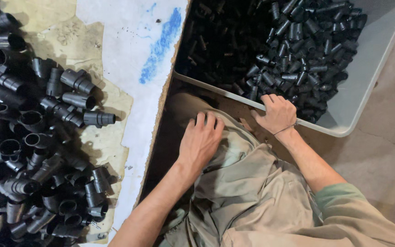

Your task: The person sits on the floor and assembles small black metal parts by hand. They pick parts from bins, fit them together, and place the assembled units on a table. The person briefly handles a printed manual before resuming assembly.

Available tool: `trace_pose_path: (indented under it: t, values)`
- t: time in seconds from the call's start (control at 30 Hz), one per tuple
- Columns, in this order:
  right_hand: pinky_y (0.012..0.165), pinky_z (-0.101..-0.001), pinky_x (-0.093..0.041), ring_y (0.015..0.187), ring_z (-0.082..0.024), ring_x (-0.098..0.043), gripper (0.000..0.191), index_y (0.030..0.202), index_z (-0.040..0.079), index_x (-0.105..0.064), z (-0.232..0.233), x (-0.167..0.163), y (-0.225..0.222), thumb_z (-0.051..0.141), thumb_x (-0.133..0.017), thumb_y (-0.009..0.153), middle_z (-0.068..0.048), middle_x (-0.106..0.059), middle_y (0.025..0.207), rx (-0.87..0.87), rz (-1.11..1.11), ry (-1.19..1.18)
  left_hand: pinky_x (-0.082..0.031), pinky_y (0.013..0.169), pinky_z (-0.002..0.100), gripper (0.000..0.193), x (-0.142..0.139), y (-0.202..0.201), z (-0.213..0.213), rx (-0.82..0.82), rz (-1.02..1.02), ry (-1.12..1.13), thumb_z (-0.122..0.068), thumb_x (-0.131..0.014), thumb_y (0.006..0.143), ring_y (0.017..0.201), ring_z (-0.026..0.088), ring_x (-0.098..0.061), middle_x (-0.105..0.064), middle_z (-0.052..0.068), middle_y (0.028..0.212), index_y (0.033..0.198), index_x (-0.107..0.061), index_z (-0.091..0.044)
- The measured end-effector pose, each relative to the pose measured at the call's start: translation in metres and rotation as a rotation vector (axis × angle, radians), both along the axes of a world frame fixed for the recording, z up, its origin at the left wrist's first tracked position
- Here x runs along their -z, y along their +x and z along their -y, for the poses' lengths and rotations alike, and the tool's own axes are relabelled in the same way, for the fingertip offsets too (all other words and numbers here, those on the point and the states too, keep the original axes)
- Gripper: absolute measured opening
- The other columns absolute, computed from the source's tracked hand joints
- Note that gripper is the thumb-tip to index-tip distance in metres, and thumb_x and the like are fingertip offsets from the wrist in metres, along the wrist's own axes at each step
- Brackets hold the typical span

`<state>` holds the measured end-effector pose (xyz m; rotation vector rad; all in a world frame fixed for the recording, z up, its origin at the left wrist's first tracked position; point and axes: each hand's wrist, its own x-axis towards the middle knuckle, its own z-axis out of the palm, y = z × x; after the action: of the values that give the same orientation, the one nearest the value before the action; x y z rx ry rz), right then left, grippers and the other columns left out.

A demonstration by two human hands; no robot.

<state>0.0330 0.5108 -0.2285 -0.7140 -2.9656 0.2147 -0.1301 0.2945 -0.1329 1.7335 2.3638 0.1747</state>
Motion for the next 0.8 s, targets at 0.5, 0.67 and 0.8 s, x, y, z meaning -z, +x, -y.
trace_pose_path:
  t: [0.5, 0.67, 0.8]
  values:
    - [0.063, -0.0389, -0.051, 0.076, -0.026, -0.065, 0.043, 0.089, 0.01, -0.069, 0.0, -0.006, 0.002, 0.047, -0.085, 0.075, -0.006, -0.063, 0.082, -0.024, -0.061, -0.013, -0.054, 0.082, 0.043, 0.037, -0.004, -0.001, -0.002, 0.008, 0.027, 0.009, -0.018, -0.064, 0.082, 0.105, 0.031, -0.06, -0.063, 0.016, 0.116, 0.116, -0.065, -0.004]
    - [0.063, -0.0392, -0.052, 0.076, -0.026, -0.066, 0.043, 0.089, 0.01, -0.07, 0.001, -0.009, 0.005, 0.048, -0.085, 0.075, -0.006, -0.065, 0.082, -0.019, -0.055, -0.037, -0.055, 0.082, 0.043, 0.034, -0.005, 0.001, -0.003, 0.013, 0.014, -0.003, -0.017, -0.063, 0.084, 0.105, 0.031, -0.061, -0.064, 0.015, 0.115, 0.116, -0.065, -0.005]
    - [0.073, -0.0383, -0.055, 0.089, -0.026, -0.068, 0.04, 0.098, 0.009, -0.072, -0.002, -0.015, 0.007, 0.045, -0.082, 0.083, -0.007, -0.071, 0.095, -0.034, -0.085, -0.135, -0.055, 0.078, 0.041, 0.034, -0.005, 0.003, -0.002, 0.037, -0.038, -0.018, -0.017, -0.063, 0.085, 0.105, 0.031, -0.06, -0.064, 0.016, 0.114, 0.116, -0.065, -0.004]
